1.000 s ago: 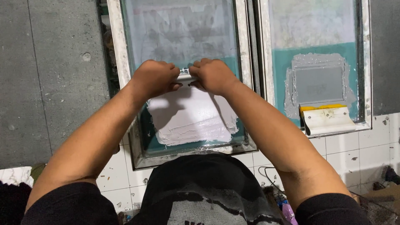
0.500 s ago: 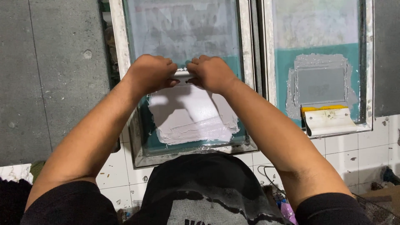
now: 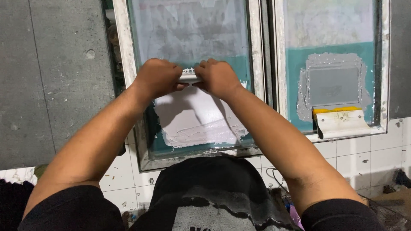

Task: The person is screen printing a white design onto a black t-shirt using a squeegee and then drying it with a heat gun.

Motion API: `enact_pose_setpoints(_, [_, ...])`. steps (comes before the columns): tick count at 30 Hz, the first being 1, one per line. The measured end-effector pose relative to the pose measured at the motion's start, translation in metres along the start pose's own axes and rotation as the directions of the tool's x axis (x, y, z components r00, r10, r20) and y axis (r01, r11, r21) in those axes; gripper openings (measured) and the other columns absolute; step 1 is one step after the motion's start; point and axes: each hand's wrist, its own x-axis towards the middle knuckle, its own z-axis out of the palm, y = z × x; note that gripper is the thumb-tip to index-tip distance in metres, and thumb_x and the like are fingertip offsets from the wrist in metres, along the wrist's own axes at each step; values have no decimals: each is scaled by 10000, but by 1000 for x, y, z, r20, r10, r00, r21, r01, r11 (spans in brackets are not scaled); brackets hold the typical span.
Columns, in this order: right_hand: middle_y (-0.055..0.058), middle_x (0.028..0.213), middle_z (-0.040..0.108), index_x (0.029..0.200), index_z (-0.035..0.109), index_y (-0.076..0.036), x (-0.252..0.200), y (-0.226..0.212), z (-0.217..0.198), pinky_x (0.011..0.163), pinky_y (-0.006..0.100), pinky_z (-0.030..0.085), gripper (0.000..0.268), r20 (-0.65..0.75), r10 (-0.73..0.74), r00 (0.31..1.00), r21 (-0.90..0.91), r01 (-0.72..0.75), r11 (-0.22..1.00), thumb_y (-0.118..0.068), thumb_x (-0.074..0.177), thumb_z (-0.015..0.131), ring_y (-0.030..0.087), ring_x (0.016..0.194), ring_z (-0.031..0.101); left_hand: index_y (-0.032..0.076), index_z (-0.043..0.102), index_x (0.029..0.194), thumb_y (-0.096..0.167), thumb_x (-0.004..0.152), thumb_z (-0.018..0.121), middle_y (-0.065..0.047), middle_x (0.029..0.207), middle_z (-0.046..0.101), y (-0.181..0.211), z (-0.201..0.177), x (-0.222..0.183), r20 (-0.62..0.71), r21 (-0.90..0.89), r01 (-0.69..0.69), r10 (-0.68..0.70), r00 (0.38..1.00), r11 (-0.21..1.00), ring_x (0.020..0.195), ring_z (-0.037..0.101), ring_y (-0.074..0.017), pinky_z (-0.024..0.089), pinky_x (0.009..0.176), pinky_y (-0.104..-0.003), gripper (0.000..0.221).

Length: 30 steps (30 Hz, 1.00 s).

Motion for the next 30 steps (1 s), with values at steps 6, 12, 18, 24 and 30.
enact_pose_setpoints(6, [-2,852,687,992,692,-215,-23,-11,7,684,362,573,258,53,-43,998,80,39,996,-442,882,751,225,830,682,178,693,938,569,894,707,2,803,712,15,9,-19,-19,-112,-80,78,997,990,804,725,-214,568,705,-369,394])
enact_pose_setpoints(12, [80,897,687,1029,685,-157,-79,-48,15,690,412,576,261,124,-63,990,93,52,994,-383,901,666,283,869,683,160,672,973,531,828,749,-57,816,707,55,50,-57,-36,-189,-144,140,989,971,806,729,-292,588,683,-466,406])
enact_pose_setpoints(18, [34,811,601,912,632,-180,-136,-89,19,633,371,530,155,-48,-79,996,75,83,994,-323,886,687,253,805,632,146,657,909,443,814,777,-33,742,619,105,64,-108,-192,-141,-205,176,965,969,726,676,-243,504,580,-364,334])
enact_pose_setpoints(24, [35,816,626,927,657,-148,-140,-87,-1,635,340,528,188,66,-83,994,140,73,987,-287,851,759,237,811,640,147,697,966,405,831,756,-43,783,686,110,48,-108,-89,-225,-183,167,982,957,764,701,-257,520,602,-378,297])
enact_pose_setpoints(30, [64,878,678,1007,686,-152,-127,-59,-32,666,376,549,249,143,-70,987,115,54,992,-386,924,686,270,844,676,186,697,952,529,895,703,-17,794,689,102,5,-78,-32,-171,-135,131,991,976,757,702,-235,530,643,-368,347])
